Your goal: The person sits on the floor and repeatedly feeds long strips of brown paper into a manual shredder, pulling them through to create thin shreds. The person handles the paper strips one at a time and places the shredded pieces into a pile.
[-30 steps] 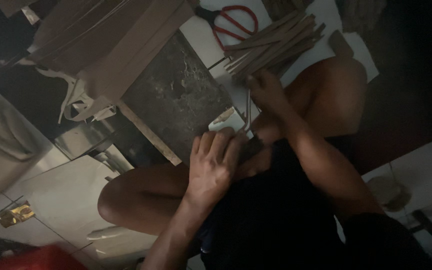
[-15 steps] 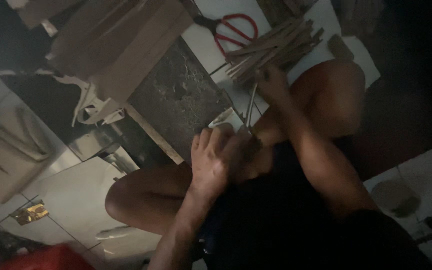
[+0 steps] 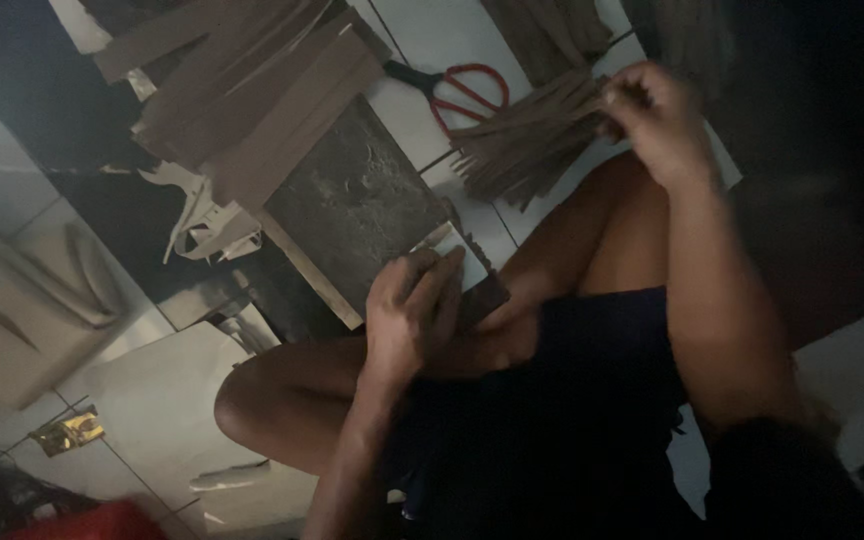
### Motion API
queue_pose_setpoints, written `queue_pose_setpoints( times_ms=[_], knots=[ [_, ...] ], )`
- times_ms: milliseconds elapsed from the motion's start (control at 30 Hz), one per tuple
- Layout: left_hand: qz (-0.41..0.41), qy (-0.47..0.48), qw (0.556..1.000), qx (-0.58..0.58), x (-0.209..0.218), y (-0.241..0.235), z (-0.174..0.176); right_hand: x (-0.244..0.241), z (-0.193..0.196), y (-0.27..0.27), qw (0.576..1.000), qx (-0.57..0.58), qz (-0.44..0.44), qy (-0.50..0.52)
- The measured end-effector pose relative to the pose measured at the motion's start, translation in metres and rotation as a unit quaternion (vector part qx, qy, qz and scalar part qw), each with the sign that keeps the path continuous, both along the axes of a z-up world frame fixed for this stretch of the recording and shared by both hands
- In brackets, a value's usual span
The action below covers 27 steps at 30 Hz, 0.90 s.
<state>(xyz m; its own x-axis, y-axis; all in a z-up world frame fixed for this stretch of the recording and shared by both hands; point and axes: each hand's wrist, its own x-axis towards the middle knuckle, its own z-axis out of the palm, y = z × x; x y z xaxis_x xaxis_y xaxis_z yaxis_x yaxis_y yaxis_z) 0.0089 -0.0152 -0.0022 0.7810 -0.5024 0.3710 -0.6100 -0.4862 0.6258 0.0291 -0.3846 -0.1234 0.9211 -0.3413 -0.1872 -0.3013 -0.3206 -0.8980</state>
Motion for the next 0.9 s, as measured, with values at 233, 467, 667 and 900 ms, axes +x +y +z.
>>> queue_pose_setpoints(
  times_ms=[233,467,667,900],
  knots=[
    [0.013,0.090,0.996,0.017,-0.001,0.016,-0.021,0.022,0.013,0.016,0.965,-0.229,0.045,0.117],
    [0.127,-0.070,0.960,0.238,0.100,0.057,-0.049,0.003,-0.026,0.019,0.975,-0.204,-0.057,-0.070],
    [0.177,-0.088,0.942,0.272,0.150,0.049,-0.032,-0.009,-0.058,0.013,0.975,-0.148,-0.045,-0.162],
    [0.187,-0.065,0.959,0.203,0.157,0.049,-0.019,-0.007,-0.025,0.030,0.965,-0.231,-0.022,-0.120]
  ],
)
